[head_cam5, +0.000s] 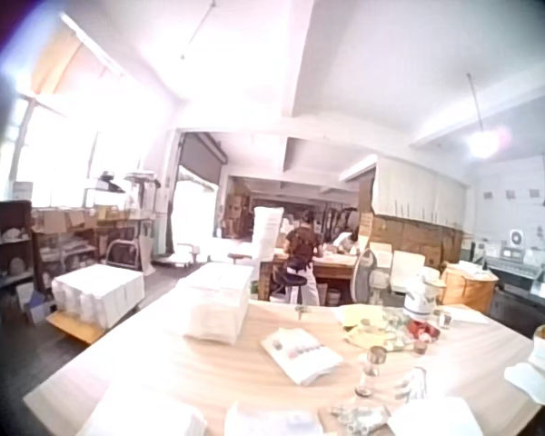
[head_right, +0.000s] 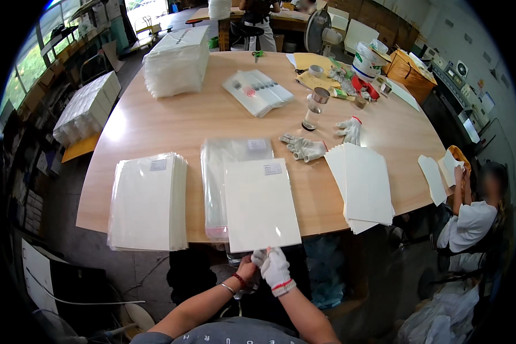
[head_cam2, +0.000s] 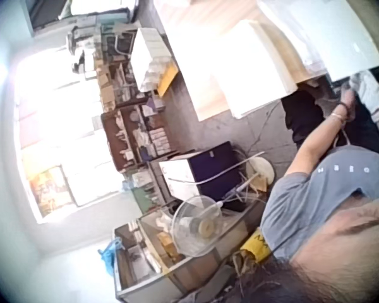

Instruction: The person repeatedly picks up white paper sheets and places them into clear plastic bags on a table. The person wears gloves and handles the sheets one at a time, stacking the filled bags on the table.

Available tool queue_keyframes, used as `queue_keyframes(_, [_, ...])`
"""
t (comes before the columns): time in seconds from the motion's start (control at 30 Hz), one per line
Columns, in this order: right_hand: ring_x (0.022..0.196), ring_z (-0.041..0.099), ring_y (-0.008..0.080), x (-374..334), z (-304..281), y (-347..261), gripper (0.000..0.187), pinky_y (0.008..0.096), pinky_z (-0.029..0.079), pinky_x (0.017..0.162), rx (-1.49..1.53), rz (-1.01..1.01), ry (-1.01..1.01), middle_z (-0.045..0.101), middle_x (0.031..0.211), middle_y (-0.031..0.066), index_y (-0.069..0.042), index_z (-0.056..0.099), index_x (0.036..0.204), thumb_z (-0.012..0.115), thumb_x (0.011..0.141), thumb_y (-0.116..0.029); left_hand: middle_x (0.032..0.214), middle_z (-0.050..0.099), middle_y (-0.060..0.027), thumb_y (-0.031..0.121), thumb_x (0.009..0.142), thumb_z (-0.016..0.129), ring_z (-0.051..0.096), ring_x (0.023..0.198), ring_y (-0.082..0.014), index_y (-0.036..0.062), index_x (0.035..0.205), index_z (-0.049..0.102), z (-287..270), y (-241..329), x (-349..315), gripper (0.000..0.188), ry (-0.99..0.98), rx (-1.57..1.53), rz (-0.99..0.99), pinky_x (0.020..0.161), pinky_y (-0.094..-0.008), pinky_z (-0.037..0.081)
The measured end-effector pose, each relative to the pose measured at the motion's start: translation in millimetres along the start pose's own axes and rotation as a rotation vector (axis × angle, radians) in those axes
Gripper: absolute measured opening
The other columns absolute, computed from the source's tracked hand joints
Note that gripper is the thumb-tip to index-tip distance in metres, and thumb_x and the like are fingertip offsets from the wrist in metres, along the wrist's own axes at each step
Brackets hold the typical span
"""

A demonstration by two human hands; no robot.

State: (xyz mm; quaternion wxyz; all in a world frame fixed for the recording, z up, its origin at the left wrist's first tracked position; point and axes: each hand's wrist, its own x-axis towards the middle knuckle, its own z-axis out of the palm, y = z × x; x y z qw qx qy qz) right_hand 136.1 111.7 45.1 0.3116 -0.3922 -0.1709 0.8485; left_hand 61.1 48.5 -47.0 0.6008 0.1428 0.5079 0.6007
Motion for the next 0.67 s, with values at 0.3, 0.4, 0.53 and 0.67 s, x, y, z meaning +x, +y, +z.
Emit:
queue_keyframes(0.3, [0.056, 0.057, 0.0144, -10.7, -13.2, -29.5, 0.015, 0.0289, 0.050, 0.054, -0.638, 0.125, -0.162, 0.059, 0.076, 0.0079, -0.004, 0.051, 0.095, 0.048, 0.086, -0.016, 0.106, 0.054, -0.0046, 0.022, 0.082, 0.056, 0.051, 0.089, -0.0128, 0.0043, 0.117, 0.046, -47.4, 58.0, -38.5, 0.041, 0.198, -0.131, 0.024, 0.073, -0.0255, 0.042])
queue_keyframes(0.4, [0.060, 0.054, 0.0198, -13.7, 23.1, -19.0, 0.007, 0.0286, 0.044, 0.054, -1.154, -0.427, -0.308, 0.056, 0.072, 0.0098, -0.003, 0.054, 0.080, 0.053, 0.079, -0.009, 0.101, 0.056, -0.0040, 0.023, 0.086, 0.047, 0.052, 0.091, -0.0118, 0.0037, 0.110, 0.053, -61.9, 66.2, -40.2, 0.031, 0.122, 0.038, -0.025, 0.077, -0.0257, 0.041])
queue_keyframes(0.53, [0.074, 0.053, 0.0311, 0.7, 51.8, 11.4, 0.010, 0.0369, 0.044, 0.063, -1.654, -0.905, -0.423, 0.051, 0.076, 0.0145, -0.004, 0.054, 0.071, 0.057, 0.069, -0.014, 0.100, 0.057, -0.0022, 0.026, 0.089, 0.040, 0.053, 0.091, -0.0118, 0.0038, 0.109, 0.055, -70.8, 46.7, -36.1, 0.033, 0.092, -0.033, -0.064, 0.079, -0.0249, 0.040])
queue_keyframes(0.67, [0.077, 0.055, 0.0322, 11.7, 61.5, 37.2, 0.014, 0.0398, 0.046, 0.065, -1.889, -0.780, -0.406, 0.053, 0.082, 0.0143, -0.005, 0.056, 0.073, 0.060, 0.067, -0.017, 0.105, 0.058, -0.0100, 0.015, 0.082, 0.053, 0.054, 0.096, -0.0206, 0.0120, 0.111, 0.055, -54.9, 61.5, -47.3, 0.030, 0.303, 0.498, 0.048, 0.086, -0.0264, 0.039])
